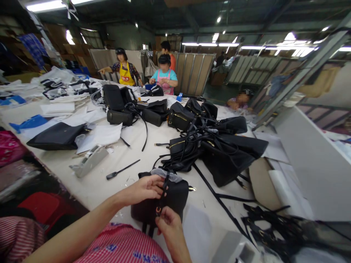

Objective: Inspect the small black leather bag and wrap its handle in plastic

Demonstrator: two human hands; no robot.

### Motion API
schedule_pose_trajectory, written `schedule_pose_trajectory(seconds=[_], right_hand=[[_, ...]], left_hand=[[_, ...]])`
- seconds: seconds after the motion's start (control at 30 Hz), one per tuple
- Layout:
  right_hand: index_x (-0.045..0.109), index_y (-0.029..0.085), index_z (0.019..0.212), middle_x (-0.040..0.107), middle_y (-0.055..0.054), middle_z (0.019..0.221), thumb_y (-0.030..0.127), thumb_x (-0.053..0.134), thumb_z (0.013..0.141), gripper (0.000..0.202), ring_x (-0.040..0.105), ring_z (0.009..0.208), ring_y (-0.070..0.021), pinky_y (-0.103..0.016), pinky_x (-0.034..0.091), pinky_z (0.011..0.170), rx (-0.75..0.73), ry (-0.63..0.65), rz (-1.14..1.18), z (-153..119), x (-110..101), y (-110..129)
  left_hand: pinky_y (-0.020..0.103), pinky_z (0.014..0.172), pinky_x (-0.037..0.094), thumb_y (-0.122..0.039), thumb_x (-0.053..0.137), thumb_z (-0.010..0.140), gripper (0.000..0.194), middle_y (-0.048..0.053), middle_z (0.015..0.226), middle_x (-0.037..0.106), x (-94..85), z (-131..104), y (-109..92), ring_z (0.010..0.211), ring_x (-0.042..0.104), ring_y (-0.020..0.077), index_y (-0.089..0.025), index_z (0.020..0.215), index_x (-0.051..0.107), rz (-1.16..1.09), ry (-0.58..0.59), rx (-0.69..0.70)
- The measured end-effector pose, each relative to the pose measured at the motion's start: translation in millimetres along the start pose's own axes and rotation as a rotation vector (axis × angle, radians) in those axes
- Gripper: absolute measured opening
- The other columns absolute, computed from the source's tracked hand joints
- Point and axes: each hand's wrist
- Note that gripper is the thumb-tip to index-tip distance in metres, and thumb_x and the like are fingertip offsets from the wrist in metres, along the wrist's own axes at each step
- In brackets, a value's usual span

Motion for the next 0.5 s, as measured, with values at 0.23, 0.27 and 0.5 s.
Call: schedule_pose_trajectory(seconds=[0.23, 0.27, 0.5], right_hand=[[0.059, 0.021, 0.096, 0.065, 0.0, 0.074, 0.048, 0.082, 0.061, 0.05, 0.065, 0.064, -0.0187, -0.029, 0.052, 0.053, 0.014, -0.104, 0.077, -12, 11, 8], [0.057, 0.021, 0.087, 0.065, -0.001, 0.073, 0.053, 0.079, 0.064, 0.046, 0.067, 0.067, -0.0208, -0.03, 0.053, 0.055, 0.009, -0.112, 0.045, -14, 11, 8], [0.055, 0.022, 0.069, 0.06, -0.001, 0.057, 0.049, 0.038, 0.096, 0.042, 0.055, 0.048, -0.0146, -0.025, 0.03, 0.046, -0.442, -0.306, -0.905, -5, 1, -1]], left_hand=[[0.032, 0.073, 0.049, -0.026, 0.059, 0.075, 0.015, 0.005, 0.076, 0.07, 16.2, 5, 15, 0.071, 0.066, 0.0177, -0.013, 0.083, 0.064, 0.081, -0.147, -0.092], [0.033, 0.076, 0.05, -0.027, 0.06, 0.075, 0.016, 0.006, 0.079, 0.071, 17.1, 8, 17, 0.073, 0.066, 0.0181, -0.013, 0.083, 0.063, 0.071, -0.164, -0.091], [0.032, 0.076, 0.051, -0.027, 0.066, 0.072, 0.022, 0.009, 0.087, 0.073, 20.0, 13, 25, 0.082, 0.069, 0.0204, -0.013, 0.089, 0.062, 0.039, -0.208, -0.106]])
Point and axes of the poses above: each hand's wrist, its own z-axis towards the middle knuckle, its own x-axis out of the palm, y = z × x
